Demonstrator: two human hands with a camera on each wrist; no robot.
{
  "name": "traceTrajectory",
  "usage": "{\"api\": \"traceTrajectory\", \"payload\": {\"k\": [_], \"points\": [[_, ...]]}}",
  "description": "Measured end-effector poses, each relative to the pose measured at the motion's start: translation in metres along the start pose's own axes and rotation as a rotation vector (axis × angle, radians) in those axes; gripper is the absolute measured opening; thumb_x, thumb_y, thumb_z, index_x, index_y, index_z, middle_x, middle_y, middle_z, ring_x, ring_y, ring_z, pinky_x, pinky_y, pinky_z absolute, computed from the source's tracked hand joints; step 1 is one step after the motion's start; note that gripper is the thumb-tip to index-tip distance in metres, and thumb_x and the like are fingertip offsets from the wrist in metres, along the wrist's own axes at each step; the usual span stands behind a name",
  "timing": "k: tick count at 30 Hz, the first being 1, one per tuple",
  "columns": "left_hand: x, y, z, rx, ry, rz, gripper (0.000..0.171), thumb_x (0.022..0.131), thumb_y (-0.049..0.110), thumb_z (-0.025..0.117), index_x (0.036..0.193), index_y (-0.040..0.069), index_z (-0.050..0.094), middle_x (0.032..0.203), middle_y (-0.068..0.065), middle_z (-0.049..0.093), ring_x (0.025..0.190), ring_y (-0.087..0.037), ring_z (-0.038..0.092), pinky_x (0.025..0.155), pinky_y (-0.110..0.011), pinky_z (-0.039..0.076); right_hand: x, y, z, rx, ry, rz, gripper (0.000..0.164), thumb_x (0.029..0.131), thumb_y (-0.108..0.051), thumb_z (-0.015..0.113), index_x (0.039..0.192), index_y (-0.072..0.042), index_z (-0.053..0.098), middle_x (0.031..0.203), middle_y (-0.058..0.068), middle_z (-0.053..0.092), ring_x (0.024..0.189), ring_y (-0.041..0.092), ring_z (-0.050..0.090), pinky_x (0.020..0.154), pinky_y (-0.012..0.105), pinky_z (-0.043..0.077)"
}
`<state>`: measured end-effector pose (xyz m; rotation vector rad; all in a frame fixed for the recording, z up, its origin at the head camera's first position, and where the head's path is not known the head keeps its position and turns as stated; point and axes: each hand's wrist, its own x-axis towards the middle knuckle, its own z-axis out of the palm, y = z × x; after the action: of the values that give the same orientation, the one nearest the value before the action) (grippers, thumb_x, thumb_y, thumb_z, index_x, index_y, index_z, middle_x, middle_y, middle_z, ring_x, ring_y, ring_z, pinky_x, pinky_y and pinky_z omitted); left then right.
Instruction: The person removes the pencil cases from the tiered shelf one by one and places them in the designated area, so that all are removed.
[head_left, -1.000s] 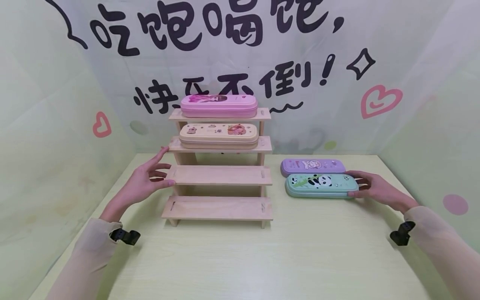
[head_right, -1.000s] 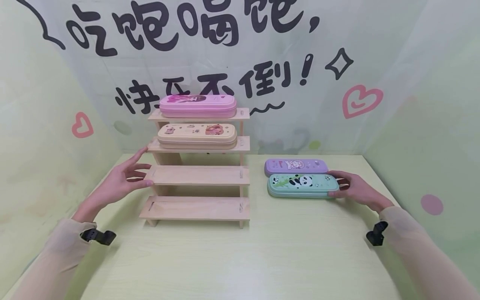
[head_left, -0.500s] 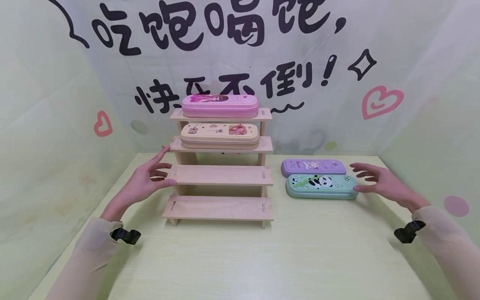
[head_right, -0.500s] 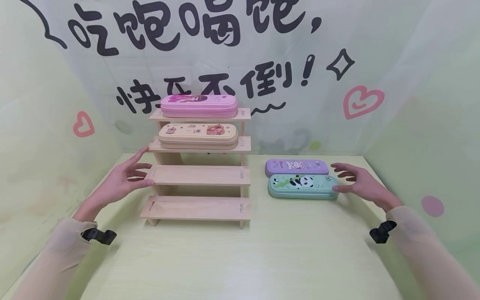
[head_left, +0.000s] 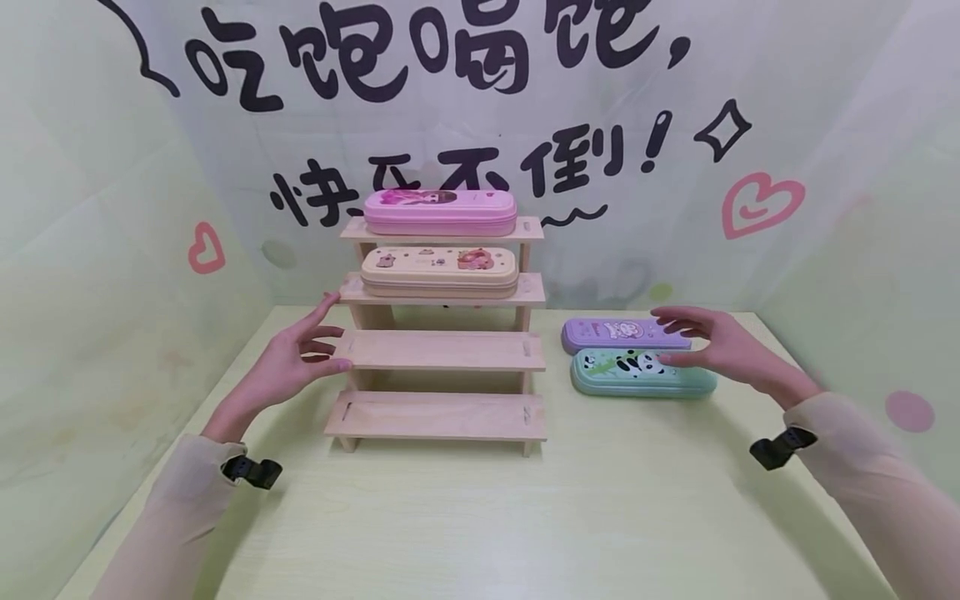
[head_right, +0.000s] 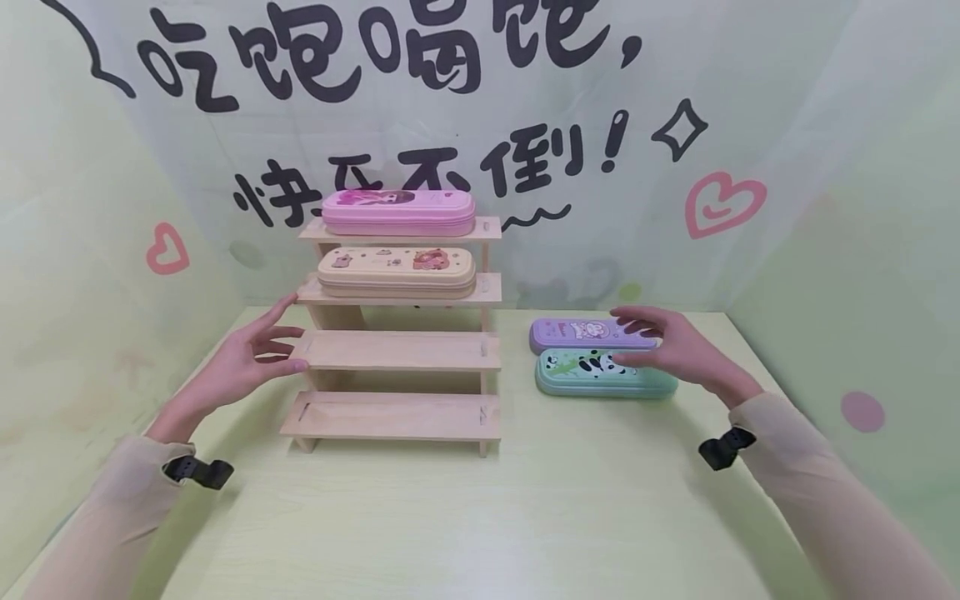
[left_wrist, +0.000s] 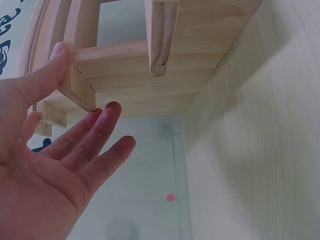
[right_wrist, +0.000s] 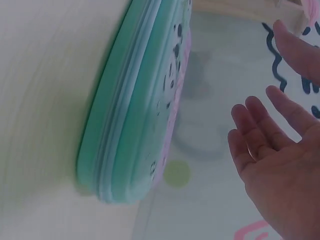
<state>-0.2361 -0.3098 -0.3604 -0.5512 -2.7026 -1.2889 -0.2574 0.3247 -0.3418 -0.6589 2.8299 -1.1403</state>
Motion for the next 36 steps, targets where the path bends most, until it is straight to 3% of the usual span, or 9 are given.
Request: {"api": "traceTrajectory", "payload": {"k": [3,9,17,25,36], "points": [[0.000,0.000,0.000,0.000,0.001,-0.002,0.108,0.090,0.016,0.087,0.169,0.040,0.017,0.143,-0.026,0.060,0.115,-0.039,0.069,0.098,-0.039,0.059,0.011,-0.019,0.010,0.026,-0.013,-0.007,0.072,0.092,-0.023,0.085,0.155,-0.008,0.052,0.143,0.017,0.059,0.124,0.035,0.057,0.093,0.015,0.048],[0.000,-0.001,0.000,0.004,0.003,-0.001,0.108,0.090,0.016,0.087,0.169,0.041,0.017,0.143,-0.027,0.060,0.115,-0.039,0.069,0.098,-0.043,0.059,0.038,-0.054,0.030,0.073,-0.019,-0.061,0.075,0.091,-0.022,0.086,0.156,-0.009,0.052,0.143,0.014,0.060,0.124,0.030,0.060,0.098,0.019,0.051],[0.001,-0.001,-0.001,0.000,0.000,-0.004,0.108,0.090,0.017,0.087,0.169,0.041,0.017,0.144,-0.025,0.060,0.116,-0.038,0.069,0.100,-0.052,0.056,0.071,-0.096,0.047,0.083,0.012,-0.142,0.074,0.091,-0.022,0.087,0.155,-0.010,0.052,0.149,0.010,0.058,0.128,0.031,0.057,0.115,0.052,0.043],[0.000,-0.002,0.001,-0.001,0.001,-0.005,0.108,0.090,0.016,0.087,0.169,0.041,0.018,0.143,-0.025,0.060,0.116,-0.037,0.069,0.098,-0.038,0.059,0.095,-0.124,0.060,0.085,0.035,-0.138,0.075,0.088,-0.027,0.088,0.154,-0.011,0.054,0.150,0.009,0.057,0.131,0.029,0.055,0.115,0.049,0.042],[0.002,-0.004,0.001,0.001,0.002,-0.006,0.110,0.090,0.014,0.087,0.169,0.040,0.016,0.144,-0.026,0.059,0.115,-0.039,0.069,0.099,-0.055,0.055,0.121,-0.141,0.068,0.144,0.019,-0.161,0.075,0.088,-0.023,0.088,0.153,-0.006,0.053,0.150,0.010,0.058,0.134,0.030,0.054,0.116,0.049,0.043]]}}
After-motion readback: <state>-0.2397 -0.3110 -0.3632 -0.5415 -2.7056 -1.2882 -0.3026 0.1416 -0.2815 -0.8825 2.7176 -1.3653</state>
